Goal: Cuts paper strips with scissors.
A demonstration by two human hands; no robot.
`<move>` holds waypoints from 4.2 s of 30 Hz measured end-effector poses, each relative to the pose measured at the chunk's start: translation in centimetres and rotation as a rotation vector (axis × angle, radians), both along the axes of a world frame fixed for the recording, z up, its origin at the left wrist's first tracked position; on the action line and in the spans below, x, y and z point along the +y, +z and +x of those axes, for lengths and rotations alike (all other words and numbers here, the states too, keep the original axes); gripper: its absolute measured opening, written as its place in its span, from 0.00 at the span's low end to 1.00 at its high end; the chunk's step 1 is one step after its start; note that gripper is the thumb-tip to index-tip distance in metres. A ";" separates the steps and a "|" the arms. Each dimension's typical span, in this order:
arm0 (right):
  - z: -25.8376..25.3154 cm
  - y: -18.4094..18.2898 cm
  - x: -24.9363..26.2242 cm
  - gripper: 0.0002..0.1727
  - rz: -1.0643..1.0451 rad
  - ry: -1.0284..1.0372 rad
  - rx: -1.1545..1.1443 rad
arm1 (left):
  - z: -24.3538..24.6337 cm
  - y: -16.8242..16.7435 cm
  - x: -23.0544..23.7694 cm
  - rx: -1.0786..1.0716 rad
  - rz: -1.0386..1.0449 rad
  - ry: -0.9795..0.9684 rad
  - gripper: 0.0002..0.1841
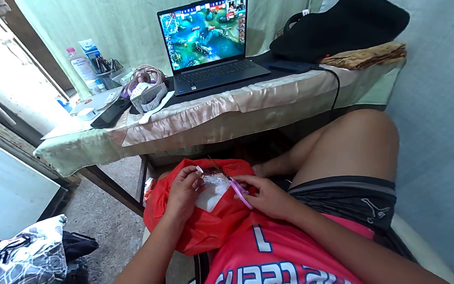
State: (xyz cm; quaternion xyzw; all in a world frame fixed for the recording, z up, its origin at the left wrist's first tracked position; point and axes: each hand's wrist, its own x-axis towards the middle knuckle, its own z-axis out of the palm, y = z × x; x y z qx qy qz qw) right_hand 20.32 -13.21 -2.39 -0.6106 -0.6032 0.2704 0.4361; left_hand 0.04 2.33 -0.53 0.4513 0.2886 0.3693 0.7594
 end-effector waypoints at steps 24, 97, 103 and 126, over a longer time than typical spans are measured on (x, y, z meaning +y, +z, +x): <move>-1.1 -0.4 0.1 0.23 -0.070 0.032 -0.055 | 1.4 -0.4 -2.1 -0.097 -0.111 0.089 0.13; -0.8 -0.4 0.0 0.21 -0.041 0.024 -0.063 | 1.3 -0.4 -2.1 -0.072 -0.052 0.104 0.13; -0.9 -0.5 0.0 0.22 -0.026 0.039 -0.049 | 1.3 -0.5 -2.1 -0.065 -0.054 0.106 0.13; -0.5 -0.5 0.1 0.20 -0.022 0.022 -0.099 | 1.1 -0.2 -2.1 -0.056 -0.014 0.105 0.13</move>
